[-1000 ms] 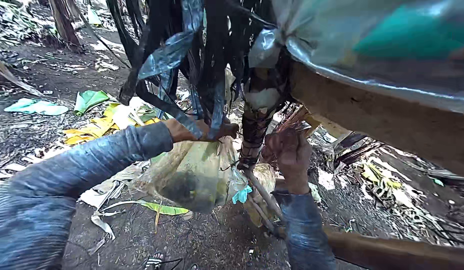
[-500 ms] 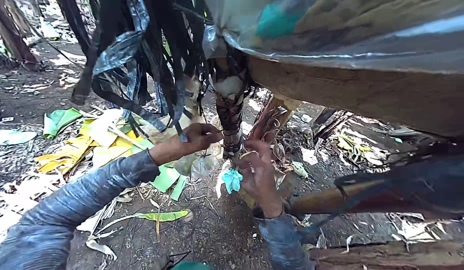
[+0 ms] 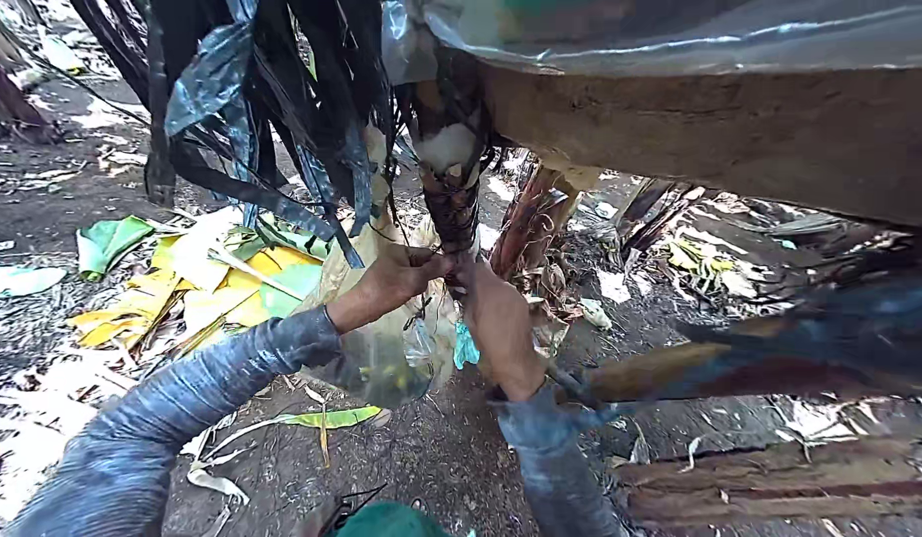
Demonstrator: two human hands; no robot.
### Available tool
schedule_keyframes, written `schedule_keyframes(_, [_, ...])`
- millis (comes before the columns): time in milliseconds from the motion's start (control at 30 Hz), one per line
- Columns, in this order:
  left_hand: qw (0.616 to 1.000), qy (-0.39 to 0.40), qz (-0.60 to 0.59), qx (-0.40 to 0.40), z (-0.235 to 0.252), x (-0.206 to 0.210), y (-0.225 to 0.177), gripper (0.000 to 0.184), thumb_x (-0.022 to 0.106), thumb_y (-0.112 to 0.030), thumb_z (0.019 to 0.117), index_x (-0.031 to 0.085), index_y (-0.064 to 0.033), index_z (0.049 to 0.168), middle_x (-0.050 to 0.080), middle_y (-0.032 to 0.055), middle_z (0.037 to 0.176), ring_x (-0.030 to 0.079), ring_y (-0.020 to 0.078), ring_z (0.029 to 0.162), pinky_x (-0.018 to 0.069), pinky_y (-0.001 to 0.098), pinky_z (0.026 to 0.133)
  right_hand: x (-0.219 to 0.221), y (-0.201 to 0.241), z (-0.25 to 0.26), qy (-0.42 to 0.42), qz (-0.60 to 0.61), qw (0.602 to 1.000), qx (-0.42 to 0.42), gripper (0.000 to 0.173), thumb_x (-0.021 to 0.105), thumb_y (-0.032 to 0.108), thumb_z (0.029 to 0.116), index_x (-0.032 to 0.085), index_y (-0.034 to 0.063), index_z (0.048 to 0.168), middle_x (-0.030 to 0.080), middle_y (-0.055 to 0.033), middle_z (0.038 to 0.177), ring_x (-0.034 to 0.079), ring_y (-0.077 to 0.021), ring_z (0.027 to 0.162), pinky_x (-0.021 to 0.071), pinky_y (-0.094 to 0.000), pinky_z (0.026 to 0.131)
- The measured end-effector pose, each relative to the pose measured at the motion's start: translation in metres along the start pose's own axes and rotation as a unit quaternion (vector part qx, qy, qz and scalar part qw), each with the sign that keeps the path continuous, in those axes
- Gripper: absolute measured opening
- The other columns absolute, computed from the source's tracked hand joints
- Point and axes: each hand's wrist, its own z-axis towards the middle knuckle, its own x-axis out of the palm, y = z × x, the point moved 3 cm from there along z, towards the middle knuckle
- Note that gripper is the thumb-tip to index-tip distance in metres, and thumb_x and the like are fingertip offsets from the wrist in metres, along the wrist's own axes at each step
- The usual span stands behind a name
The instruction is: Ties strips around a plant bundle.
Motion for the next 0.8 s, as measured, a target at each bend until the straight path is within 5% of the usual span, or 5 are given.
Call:
schedule_keyframes(300, [0.999,0.002,-0.044,0.032,-0.012,0.005,0.001,0.029,0.055,-0.033,0.1063,0.071,-0.0112,0.096,0.039,-0.0011,0.056,0.028,0.0064,0.041,0.0231,0.0204,0.04,0.0,-0.025,0.006,0.035,0.302,0.953,-0.002,0.03,0.048,0.03,0.1091,0.068,0.0114,0.121,0.073,-0.0051,0.092,0.068,-0.0154,0.07,0.0586,-0.04,0.063])
schedule_keyframes(400, [0.997,0.015,0.012,0.068,-0.018,0.006,-0.009,0.024,0.052,-0.022,0.1074,0.072,-0.0084,0.106,0.066,0.0029,0.076,0.057,0.0075,0.059,0.05,0.0242,0.055,0.021,-0.021,0.007,0.114,0.5,0.851,0.116,0.034,0.052,0.042,0.1066,0.069,0.0183,0.125,0.071,-0.0064,0.093,0.065,-0.0143,0.071,0.0565,-0.0341,0.061])
schedule_keyframes(500, [0.993,0.009,0.093,0.068,-0.015,-0.003,-0.018,0.018,0.058,-0.016,0.1039,0.073,-0.0072,0.098,0.068,0.0024,0.075,0.058,0.0083,0.06,0.0488,0.026,0.055,0.032,-0.019,0.014,0.106,0.592,0.79,0.12,0.026,0.059,0.032,0.1045,0.07,0.0142,0.121,0.072,-0.0051,0.099,0.067,-0.0126,0.079,0.0588,-0.0324,0.07])
schedule_keyframes(700, [0.975,-0.001,0.207,0.084,-0.013,-0.022,-0.024,0.026,0.058,-0.031,0.1051,0.067,-0.0139,0.122,0.055,-0.0022,0.06,0.046,0.009,0.046,0.041,0.0275,0.045,0.014,-0.043,0.018,-0.066,0.418,0.904,-0.055,0.023,0.05,0.025,0.1076,0.067,0.0095,0.112,0.068,-0.003,0.119,0.068,-0.014,0.089,0.0604,-0.0353,0.075])
schedule_keyframes(800, [0.926,0.006,0.343,0.158,-0.016,-0.013,-0.038,0.022,0.056,-0.026,0.1044,0.066,-0.0109,0.116,0.061,0.0005,0.067,0.059,0.0146,0.056,0.0526,0.0384,0.054,0.016,-0.031,0.028,-0.056,0.592,0.801,-0.061,0.027,0.047,0.034,0.1075,0.068,0.0171,0.109,0.059,0.0036,0.072,0.051,-0.0065,0.054,0.0468,-0.0249,0.05])
